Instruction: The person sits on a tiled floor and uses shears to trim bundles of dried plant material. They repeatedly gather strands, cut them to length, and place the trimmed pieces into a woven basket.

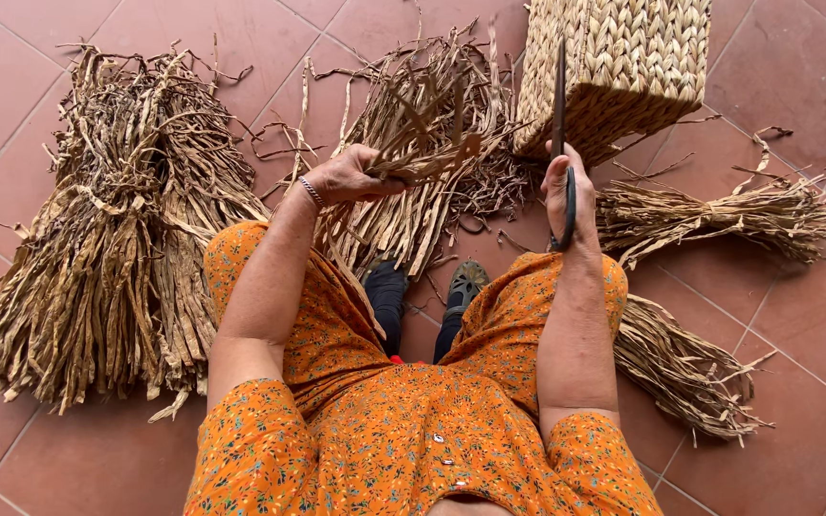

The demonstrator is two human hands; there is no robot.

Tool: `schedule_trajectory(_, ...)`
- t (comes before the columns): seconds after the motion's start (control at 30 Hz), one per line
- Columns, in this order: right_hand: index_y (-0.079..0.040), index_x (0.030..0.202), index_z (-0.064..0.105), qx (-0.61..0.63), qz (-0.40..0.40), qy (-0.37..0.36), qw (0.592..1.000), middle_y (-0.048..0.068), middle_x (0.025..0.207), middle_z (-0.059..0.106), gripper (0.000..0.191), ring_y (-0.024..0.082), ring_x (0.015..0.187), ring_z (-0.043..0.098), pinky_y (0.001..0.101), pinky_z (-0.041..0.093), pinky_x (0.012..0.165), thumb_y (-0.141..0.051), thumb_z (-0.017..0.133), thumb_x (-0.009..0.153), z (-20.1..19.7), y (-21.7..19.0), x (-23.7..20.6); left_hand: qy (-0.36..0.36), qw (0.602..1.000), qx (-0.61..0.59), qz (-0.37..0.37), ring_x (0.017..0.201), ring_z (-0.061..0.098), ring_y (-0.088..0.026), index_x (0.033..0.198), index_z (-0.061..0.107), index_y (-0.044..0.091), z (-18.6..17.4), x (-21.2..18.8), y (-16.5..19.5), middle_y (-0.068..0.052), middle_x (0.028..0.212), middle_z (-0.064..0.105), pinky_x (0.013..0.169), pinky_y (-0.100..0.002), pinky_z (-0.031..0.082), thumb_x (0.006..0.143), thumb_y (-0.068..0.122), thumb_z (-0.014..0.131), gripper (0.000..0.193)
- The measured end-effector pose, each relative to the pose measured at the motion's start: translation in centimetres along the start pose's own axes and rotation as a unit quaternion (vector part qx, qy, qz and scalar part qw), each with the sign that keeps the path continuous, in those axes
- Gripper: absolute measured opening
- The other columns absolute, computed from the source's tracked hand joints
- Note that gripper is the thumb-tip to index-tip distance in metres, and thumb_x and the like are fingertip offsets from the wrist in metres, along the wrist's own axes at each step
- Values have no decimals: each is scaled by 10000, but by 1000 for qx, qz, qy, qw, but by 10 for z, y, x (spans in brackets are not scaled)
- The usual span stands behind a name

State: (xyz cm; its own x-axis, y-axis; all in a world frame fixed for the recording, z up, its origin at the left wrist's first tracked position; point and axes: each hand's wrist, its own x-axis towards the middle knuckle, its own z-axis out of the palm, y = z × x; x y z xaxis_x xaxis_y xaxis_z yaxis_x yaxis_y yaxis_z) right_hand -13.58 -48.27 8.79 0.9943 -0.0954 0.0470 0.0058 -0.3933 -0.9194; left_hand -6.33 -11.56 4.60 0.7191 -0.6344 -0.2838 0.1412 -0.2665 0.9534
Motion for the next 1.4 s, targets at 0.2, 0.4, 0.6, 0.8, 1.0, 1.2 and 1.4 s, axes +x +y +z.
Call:
schedule_trajectory(0.2,-13,1452,556,164,89,-143,972,-28,806,572,1102,80,706,527,237,454,638,-908,336,846,-9,-3,-7,-17,997,-79,0,520,502,-42,1072,798,120,-16,-30,11,57,674,647,448,-229,382,873,187,821,212)
schedule_trajectory(0.4,-20,1525,480,255,19,-231,939,-2,905,573,1121,102,798,511,256,455,720,-916,380,858,-4,-17,-6,-34,990,-138,-3,529,493,-46,985,771,68,-20,-44,7,55,657,610,458,-223,370,853,118,820,149)
schedule_trajectory(0.6,10,1537,496,216,12,-209,954,-2,928,579,1154,96,830,541,257,475,706,-915,409,852,-2,-16,0,-87,986,-145,10,557,483,-58,977,763,13,-25,-52,-1,41,695,616,492,-228,385,898,79,833,124)
schedule_trajectory(0.8,0,1498,502,245,-8,-202,948,4,875,563,1134,104,769,532,253,453,675,-928,369,859,-12,-13,-9,-54,983,-174,26,537,474,-43,994,756,44,-30,-67,8,23,765,715,462,-213,377,821,85,807,185)
schedule_trajectory(1.0,9,1499,522,209,3,-228,951,0,911,571,1151,96,796,518,253,456,711,-933,376,854,-9,-18,-11,-68,985,-161,-2,546,495,-41,996,780,25,-30,-63,-1,40,696,644,476,-213,392,859,67,822,148)
schedule_trajectory(1.2,11,1490,525,229,-15,-218,949,-12,857,547,1094,77,724,496,231,418,624,-889,403,880,-3,-31,-1,-82,988,-110,-64,547,490,-30,975,779,38,-22,-56,-10,67,672,621,480,-204,394,841,73,818,144)
schedule_trajectory(1.4,17,1321,630,164,7,-138,977,-40,709,507,965,41,571,450,213,374,493,-836,385,941,8,-38,-9,-86,988,-114,-53,530,469,-38,922,771,24,-20,-56,-2,54,649,596,465,-212,368,868,103,826,111)
